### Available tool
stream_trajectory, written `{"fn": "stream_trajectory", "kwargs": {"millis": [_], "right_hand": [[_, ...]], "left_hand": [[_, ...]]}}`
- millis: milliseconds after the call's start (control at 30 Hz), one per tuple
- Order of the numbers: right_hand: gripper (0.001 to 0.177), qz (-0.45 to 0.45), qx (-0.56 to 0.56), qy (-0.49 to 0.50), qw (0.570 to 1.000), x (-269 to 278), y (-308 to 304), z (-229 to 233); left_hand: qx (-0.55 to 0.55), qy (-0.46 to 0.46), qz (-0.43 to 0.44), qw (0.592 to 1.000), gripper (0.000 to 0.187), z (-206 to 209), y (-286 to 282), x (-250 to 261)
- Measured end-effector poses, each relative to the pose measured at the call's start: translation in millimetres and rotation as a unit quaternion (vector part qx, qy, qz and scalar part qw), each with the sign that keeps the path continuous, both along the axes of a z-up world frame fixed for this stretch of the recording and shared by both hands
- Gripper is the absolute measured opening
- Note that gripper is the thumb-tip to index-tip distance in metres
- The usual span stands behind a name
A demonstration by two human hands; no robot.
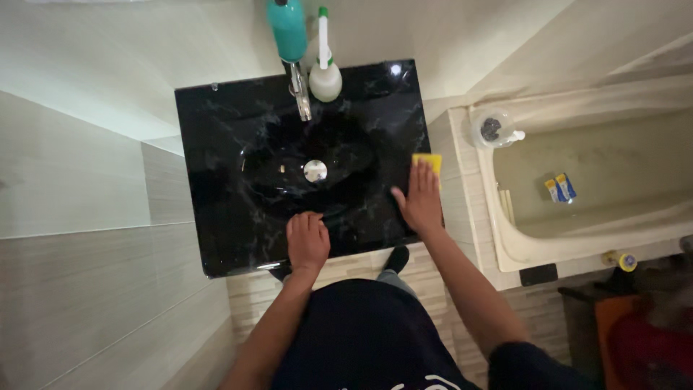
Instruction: The person wipes down a black bathroom sink and its surrounding countertop using a yellow sponge and spray cleaner.
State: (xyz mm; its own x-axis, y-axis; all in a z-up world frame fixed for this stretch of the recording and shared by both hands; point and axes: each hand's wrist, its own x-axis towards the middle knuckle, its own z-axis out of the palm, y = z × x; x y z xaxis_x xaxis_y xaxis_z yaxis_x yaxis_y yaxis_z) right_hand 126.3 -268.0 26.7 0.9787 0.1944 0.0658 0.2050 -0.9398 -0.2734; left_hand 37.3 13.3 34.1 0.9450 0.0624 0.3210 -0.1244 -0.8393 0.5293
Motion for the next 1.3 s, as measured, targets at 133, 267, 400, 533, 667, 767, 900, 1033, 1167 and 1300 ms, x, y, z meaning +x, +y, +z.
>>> {"fn": "stream_trajectory", "kwargs": {"millis": [133, 267, 400, 533, 667, 767, 900, 1033, 1167, 1300], "right_hand": [[0.089, 0.031, 0.011, 0.043, 0.999, -17, 47, -4], [0.092, 0.132, -0.026, 0.114, 0.984, -94, 62, 6], [0.095, 0.061, -0.113, 0.189, 0.974, -110, 29, 8], [0.084, -0.001, -0.03, 0.037, 0.999, -55, -8, -9], [0.079, -0.026, 0.022, -0.048, 0.998, 3, 6, -18], [0.08, 0.001, 0.048, 0.006, 0.999, -3, 40, -3], [0.089, 0.115, -0.018, 0.123, 0.986, -77, 61, 16], [0.094, 0.113, -0.071, 0.208, 0.969, -95, 39, 17], [0.09, -0.003, -0.043, 0.037, 0.998, -22, 15, -5], [0.09, -0.079, -0.008, -0.02, 0.997, 88, 27, -25]], "left_hand": [[0.008, -0.013, 0.003, 1.0, 0.016, 1, -2, 1], [0.001, 0.015, -0.003, 1.0, 0.015, -2, 0, -1], [0.0, 0.007, 0.0, 1.0, 0.015, -1, -1, 0], [0.027, -0.002, -0.001, 1.0, 0.014, -5, -2, -1], [0.023, 0.02, 0.004, 1.0, 0.013, -6, -3, -4], [0.006, 0.029, 0.002, 1.0, 0.015, -2, -3, 1], [-0.016, 0.039, -0.006, 0.999, 0.02, 2, -1, 0], [-0.014, 0.041, -0.01, 0.999, 0.026, 2, 1, -2], [0.007, 0.059, -0.005, 0.998, 0.029, -3, -1, 2], [0.01, 0.046, -0.007, 0.999, 0.028, -6, -2, 0]]}}
